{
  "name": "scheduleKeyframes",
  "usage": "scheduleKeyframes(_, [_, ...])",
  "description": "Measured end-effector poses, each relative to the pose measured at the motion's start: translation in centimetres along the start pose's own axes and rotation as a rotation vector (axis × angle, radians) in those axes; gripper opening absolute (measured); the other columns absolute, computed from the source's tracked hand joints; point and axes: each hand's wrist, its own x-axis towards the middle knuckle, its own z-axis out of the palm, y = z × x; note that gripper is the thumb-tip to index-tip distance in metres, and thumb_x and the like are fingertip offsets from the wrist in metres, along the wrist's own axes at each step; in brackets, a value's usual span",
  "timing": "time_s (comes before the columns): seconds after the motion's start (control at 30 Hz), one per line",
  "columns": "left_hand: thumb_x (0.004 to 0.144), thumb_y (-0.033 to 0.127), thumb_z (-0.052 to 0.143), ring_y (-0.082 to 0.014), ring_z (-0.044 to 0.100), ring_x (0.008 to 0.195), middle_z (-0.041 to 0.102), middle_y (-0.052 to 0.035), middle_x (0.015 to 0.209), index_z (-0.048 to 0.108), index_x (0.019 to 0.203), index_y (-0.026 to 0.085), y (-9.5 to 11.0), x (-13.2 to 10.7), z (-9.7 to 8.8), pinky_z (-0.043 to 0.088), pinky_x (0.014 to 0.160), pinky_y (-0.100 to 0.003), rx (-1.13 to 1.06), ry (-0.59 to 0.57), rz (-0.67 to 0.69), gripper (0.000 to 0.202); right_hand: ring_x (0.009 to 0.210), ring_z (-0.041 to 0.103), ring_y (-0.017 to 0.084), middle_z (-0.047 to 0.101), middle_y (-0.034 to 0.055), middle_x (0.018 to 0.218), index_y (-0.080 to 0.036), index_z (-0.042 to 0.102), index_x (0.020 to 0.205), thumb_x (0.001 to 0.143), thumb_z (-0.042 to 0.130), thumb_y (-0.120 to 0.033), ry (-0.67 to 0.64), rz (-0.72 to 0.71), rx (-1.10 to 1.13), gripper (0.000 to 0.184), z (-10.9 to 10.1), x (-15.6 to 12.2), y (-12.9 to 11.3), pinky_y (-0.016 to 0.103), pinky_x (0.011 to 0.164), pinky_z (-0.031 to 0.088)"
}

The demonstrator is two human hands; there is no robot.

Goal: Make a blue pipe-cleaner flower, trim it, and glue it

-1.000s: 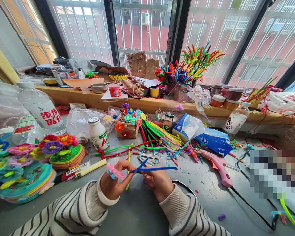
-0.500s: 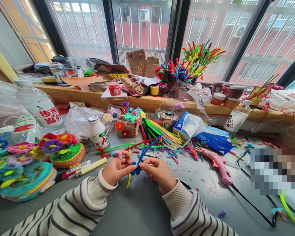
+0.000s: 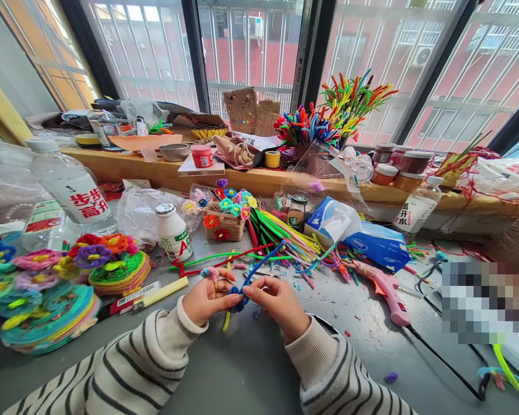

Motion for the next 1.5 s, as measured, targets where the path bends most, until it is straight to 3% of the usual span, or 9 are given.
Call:
scheduleKeyframes(0.37, [0.045, 0.020, 0.066, -0.0089, 0.053, 0.043, 0.051, 0.0096, 0.042, 0.033, 0.070, 0.018, 0.13, -0.08, -0.16, 0.041, 0.048, -0.022, 0.077, -0.079, -0.083, 0.041, 0.041, 0.032, 0.004, 0.042, -0.0057, 0.047, -0.015, 0.047, 0.054, 0.057, 0.058, -0.038, -0.029, -0.127, -0.096, 0.026, -0.04, 0.13, 0.17, 0.018, 0.039, 0.022])
scheduleKeyframes(0.67, [0.045, 0.020, 0.066, -0.0077, 0.049, 0.039, 0.049, 0.0108, 0.041, 0.030, 0.069, 0.020, 0.02, -0.23, -0.06, 0.040, 0.046, -0.022, 0.090, -0.141, -0.050, 0.043, 0.033, 0.026, 0.003, 0.034, -0.0079, 0.034, -0.015, 0.041, 0.046, 0.059, 0.057, -0.036, -0.054, 0.044, -0.024, 0.029, -0.04, 0.01, 0.41, 0.018, 0.034, 0.014])
scheduleKeyframes(0.8, [0.045, 0.017, 0.066, -0.0064, 0.049, 0.041, 0.049, 0.0114, 0.041, 0.031, 0.069, 0.019, 0.15, -0.16, -0.04, 0.041, 0.047, -0.021, 0.080, -0.124, -0.047, 0.043, 0.032, 0.025, 0.002, 0.034, -0.0086, 0.035, -0.015, 0.040, 0.048, 0.061, 0.056, -0.033, -0.047, 0.037, 0.058, 0.028, 0.06, 0.10, 0.60, 0.017, 0.033, 0.013])
scheduleKeyframes(0.93, [0.046, 0.024, 0.065, -0.0095, 0.054, 0.047, 0.052, 0.0086, 0.047, 0.034, 0.072, 0.018, 0.24, 0.09, -0.07, 0.043, 0.047, -0.023, 0.041, -0.078, -0.088, 0.041, 0.034, 0.026, 0.002, 0.035, -0.0091, 0.037, -0.016, 0.041, 0.054, 0.061, 0.057, -0.033, 0.002, -0.038, 0.103, 0.024, 0.19, 0.13, 0.47, 0.016, 0.034, 0.016])
scheduleKeyframes(1.13, [0.045, 0.033, 0.065, -0.0123, 0.057, 0.048, 0.057, 0.0027, 0.051, 0.046, 0.066, 0.013, 0.21, 0.24, -0.10, 0.044, 0.049, -0.024, 0.054, -0.157, -0.187, 0.034, 0.035, 0.028, 0.002, 0.035, -0.0088, 0.038, -0.015, 0.041, 0.053, 0.060, 0.057, -0.034, 0.045, -0.070, 0.084, 0.026, 0.34, 0.02, 0.21, 0.016, 0.033, 0.019])
scheduleKeyframes(1.37, [0.041, 0.032, 0.067, -0.0117, 0.053, 0.044, 0.055, 0.0022, 0.046, 0.052, 0.058, 0.011, 0.14, 0.36, -0.23, 0.044, 0.046, -0.026, 0.103, -0.119, -0.183, 0.031, 0.037, 0.035, 0.004, 0.039, -0.0074, 0.042, -0.014, 0.050, 0.063, 0.061, 0.056, -0.034, 0.047, -0.113, 0.021, 0.021, 0.16, 0.15, 0.16, 0.016, 0.035, 0.025])
scheduleKeyframes(1.5, [0.038, 0.035, 0.067, -0.0094, 0.050, 0.046, 0.052, 0.0031, 0.047, 0.054, 0.060, 0.011, 0.34, 0.48, -0.17, 0.042, 0.045, -0.022, 0.069, 0.081, -0.095, 0.035, 0.038, 0.039, 0.005, 0.043, -0.0063, 0.042, -0.014, 0.050, 0.061, 0.061, 0.057, -0.031, 0.034, -0.145, 0.054, 0.019, 0.01, 0.28, 0.46, 0.017, 0.038, 0.030])
